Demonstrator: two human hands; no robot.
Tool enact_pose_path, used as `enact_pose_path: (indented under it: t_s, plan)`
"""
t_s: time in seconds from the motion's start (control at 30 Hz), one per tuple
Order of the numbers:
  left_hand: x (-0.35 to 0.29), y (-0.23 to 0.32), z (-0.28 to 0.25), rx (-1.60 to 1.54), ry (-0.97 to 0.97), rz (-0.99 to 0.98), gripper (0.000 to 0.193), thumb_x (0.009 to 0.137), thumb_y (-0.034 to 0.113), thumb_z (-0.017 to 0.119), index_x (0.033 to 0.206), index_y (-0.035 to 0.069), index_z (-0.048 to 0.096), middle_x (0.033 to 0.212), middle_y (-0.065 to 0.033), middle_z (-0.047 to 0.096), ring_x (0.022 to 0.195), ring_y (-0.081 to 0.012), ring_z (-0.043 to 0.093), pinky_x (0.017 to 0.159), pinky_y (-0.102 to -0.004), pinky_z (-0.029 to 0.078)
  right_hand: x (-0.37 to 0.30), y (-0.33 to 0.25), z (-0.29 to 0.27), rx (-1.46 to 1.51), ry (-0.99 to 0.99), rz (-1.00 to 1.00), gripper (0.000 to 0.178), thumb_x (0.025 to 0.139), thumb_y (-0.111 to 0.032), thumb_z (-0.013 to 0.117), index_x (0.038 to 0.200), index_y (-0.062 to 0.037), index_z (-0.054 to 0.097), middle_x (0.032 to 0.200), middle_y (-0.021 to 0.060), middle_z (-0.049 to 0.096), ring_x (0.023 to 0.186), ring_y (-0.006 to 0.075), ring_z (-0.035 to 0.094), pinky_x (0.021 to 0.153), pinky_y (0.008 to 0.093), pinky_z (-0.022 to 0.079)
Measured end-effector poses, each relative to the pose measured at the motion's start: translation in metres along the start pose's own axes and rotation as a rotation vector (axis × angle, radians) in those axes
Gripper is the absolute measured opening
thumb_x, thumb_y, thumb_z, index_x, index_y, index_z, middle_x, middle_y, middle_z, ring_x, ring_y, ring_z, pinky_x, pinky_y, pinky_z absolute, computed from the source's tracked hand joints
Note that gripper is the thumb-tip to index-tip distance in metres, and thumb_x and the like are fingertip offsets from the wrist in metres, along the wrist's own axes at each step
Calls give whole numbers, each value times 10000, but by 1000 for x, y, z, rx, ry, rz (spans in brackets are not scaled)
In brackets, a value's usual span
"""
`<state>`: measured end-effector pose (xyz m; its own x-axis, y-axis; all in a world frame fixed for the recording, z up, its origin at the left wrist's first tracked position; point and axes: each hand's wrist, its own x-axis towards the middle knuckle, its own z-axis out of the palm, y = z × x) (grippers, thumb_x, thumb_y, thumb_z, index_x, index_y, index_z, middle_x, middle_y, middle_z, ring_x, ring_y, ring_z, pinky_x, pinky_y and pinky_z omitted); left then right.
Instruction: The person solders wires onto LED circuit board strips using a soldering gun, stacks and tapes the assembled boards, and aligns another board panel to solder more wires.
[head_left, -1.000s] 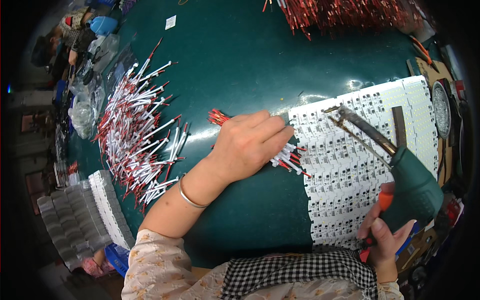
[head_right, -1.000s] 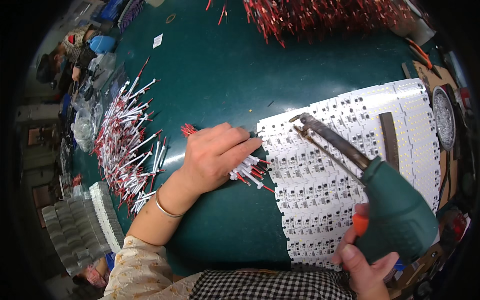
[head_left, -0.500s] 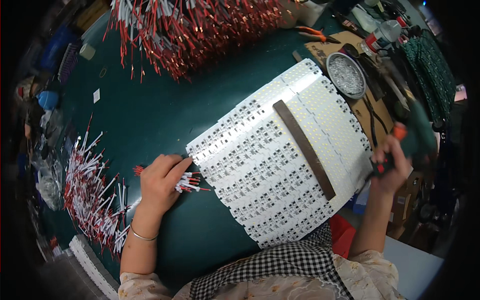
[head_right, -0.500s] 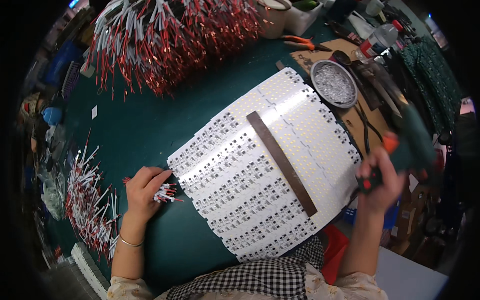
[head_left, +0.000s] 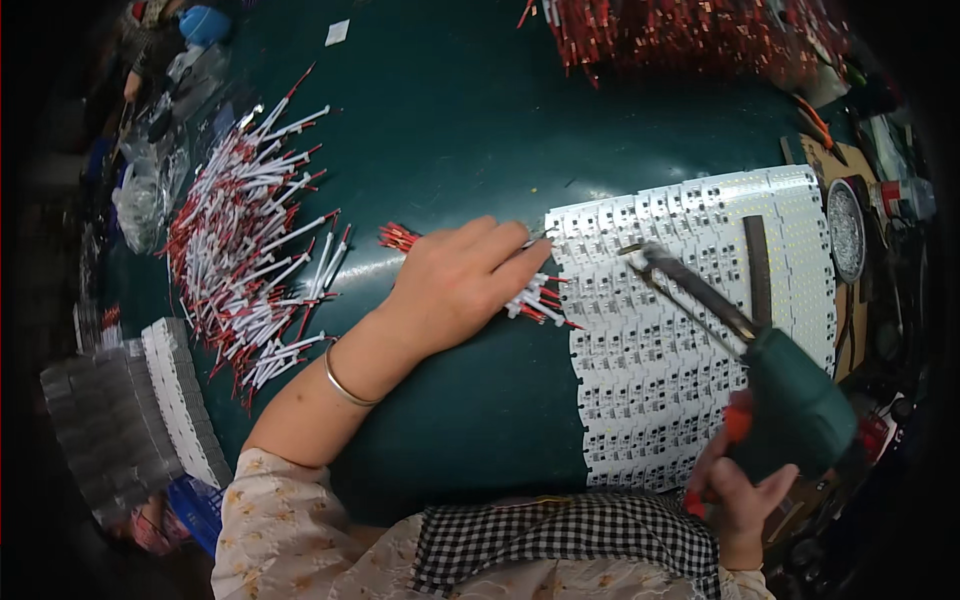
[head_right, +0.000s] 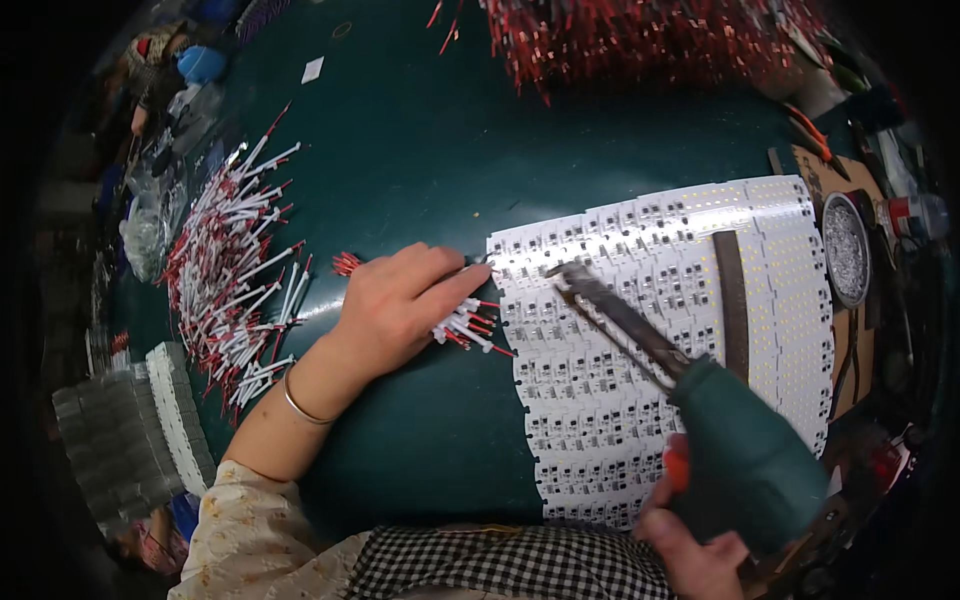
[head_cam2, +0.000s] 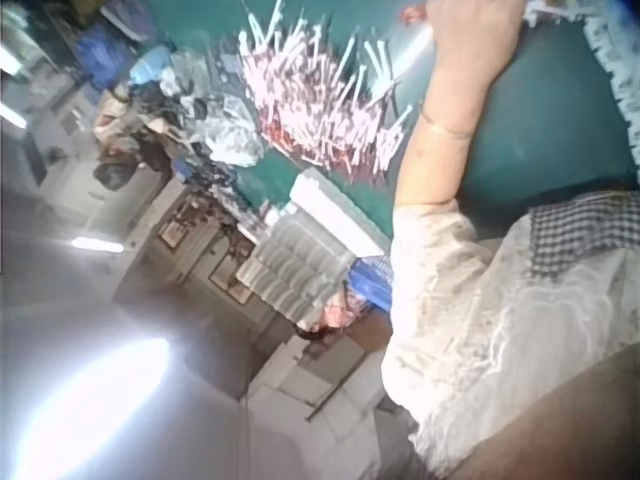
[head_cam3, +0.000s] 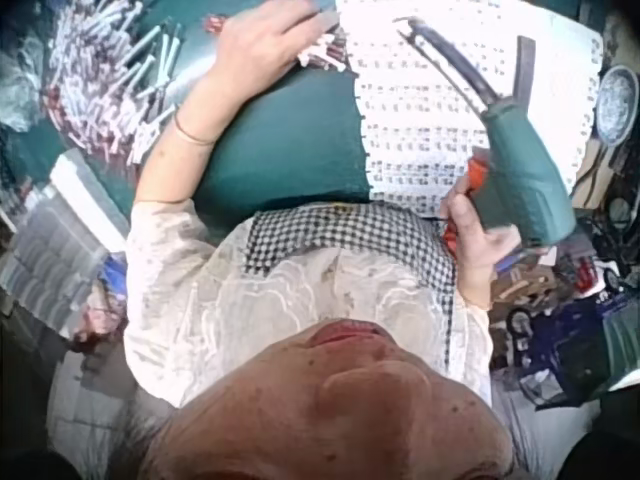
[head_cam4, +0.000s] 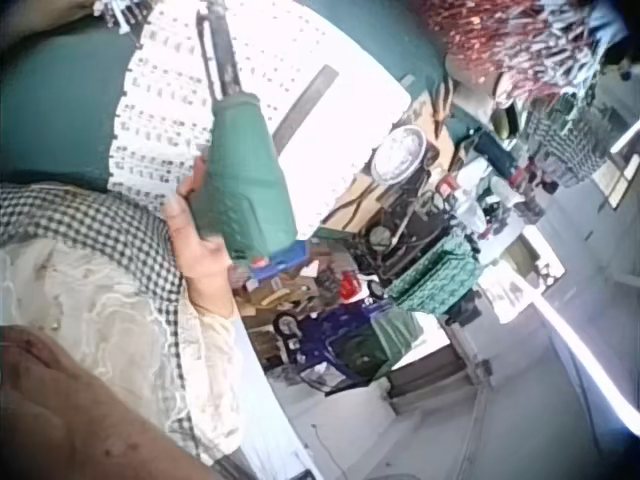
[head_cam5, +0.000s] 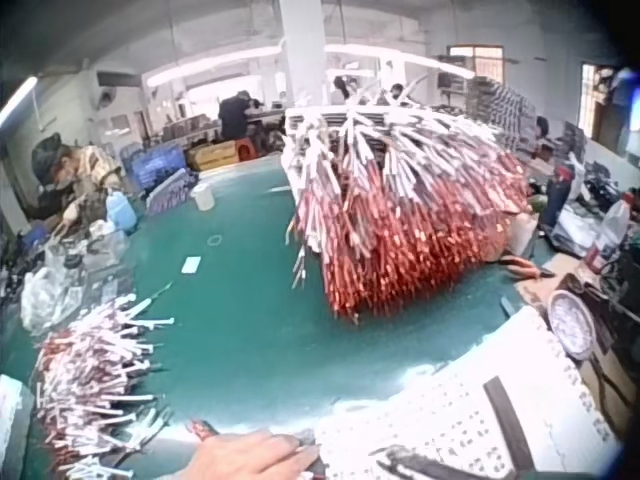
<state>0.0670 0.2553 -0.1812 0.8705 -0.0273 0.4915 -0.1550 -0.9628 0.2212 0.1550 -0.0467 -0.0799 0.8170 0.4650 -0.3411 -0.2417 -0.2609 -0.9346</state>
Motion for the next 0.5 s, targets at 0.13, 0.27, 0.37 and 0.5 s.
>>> enact_pose_path:
  t_s: [0.13,0.27,0.37,0.5]
  plan:
    - [2,0,-3,-8,-11,-8,297,691,56,619,985,56,659,843,-44,601,664,-177,584,506,-290,449,7,8,21,1,-86,92,668,739,-221,775,1220,77,420,713,83,560,482,150,550,414,231,418]
    - [-2,-1,-2,1,-10,-22,279,705,76,609,979,71,659,841,-30,593,659,-167,575,497,-282,442,12,16,30,-42,-117,45,586,778,-190,737,1204,68,427,745,95,567,519,151,564,447,238,441]
    - [-1,0,-1,19,-43,-39,265,712,89,603,971,83,659,834,-20,581,652,-161,566,493,-278,440,16,19,35,-63,-119,-1,537,792,-180,726,1178,57,438,761,101,566,527,150,561,461,244,452]
    - [-1,1,-1,20,-32,-42,257,713,93,603,963,90,661,828,-14,575,648,-157,561,490,-277,442,18,26,34,-77,-128,22,501,793,-181,726,1148,41,450,755,101,554,529,149,555,469,251,456]
